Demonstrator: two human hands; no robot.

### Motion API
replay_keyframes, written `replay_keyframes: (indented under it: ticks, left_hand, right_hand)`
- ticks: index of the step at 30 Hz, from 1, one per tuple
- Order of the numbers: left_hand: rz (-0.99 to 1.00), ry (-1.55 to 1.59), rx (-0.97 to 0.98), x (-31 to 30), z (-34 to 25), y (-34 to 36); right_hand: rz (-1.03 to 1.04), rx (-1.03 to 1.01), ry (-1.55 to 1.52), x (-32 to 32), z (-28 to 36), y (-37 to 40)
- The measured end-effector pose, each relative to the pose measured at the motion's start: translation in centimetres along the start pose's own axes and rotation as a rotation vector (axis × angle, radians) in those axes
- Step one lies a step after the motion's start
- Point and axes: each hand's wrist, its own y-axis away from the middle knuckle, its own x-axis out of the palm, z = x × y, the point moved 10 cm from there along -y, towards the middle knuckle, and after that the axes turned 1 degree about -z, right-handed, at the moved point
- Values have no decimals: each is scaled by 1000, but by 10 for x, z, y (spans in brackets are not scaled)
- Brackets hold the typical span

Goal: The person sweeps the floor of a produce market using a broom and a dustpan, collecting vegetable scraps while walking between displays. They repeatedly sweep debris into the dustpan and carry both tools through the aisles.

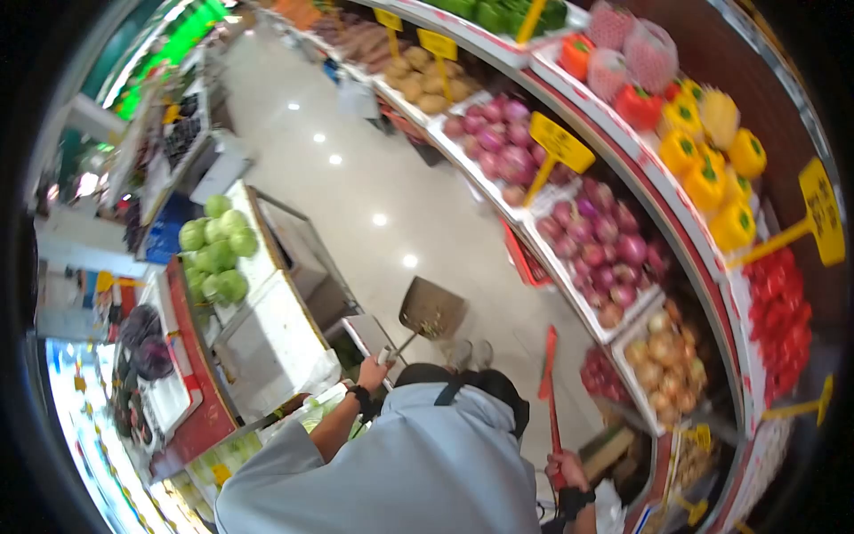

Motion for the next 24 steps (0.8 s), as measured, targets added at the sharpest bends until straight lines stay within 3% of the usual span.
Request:
replay_keyframes:
  ticks: [1,3,5,7,8,11,14,15,17,20,24]
  left_hand:
    - [-41,109,-3,-11,-3,4]
    - [-71,91,-89,-29,-3,9]
    - [-114,118,-151,-62,-13,16]
    - [-160,195,-189,-76,-7,29]
    - [-198,248,-182,-87,-1,27]
    - [-243,425,-301,-110,19,34]
    - [-314,582,-294,-136,26,32]
    - [-331,465,-260,-146,30,25]
    - [-386,568,-234,-154,48,9]
    - [-331,658,-381,-174,63,-6]
    - [-273,584,-383,-227,61,-38]
  right_hand:
    - [-24,19,100,22,16,13]
    - [-22,-13,21,11,29,-25]
    - [-145,-11,-26,12,40,-52]
    - [-146,9,-57,31,46,-74]
    - [-104,132,-88,45,43,-86]
    - [-108,83,-21,83,61,-115]
    - [-80,109,173,121,70,-149]
    - [-7,140,259,141,73,-155]
    - [135,199,424,192,73,-160]
    - [283,299,513,228,85,-206]
    - [319,180,834,319,101,-227]
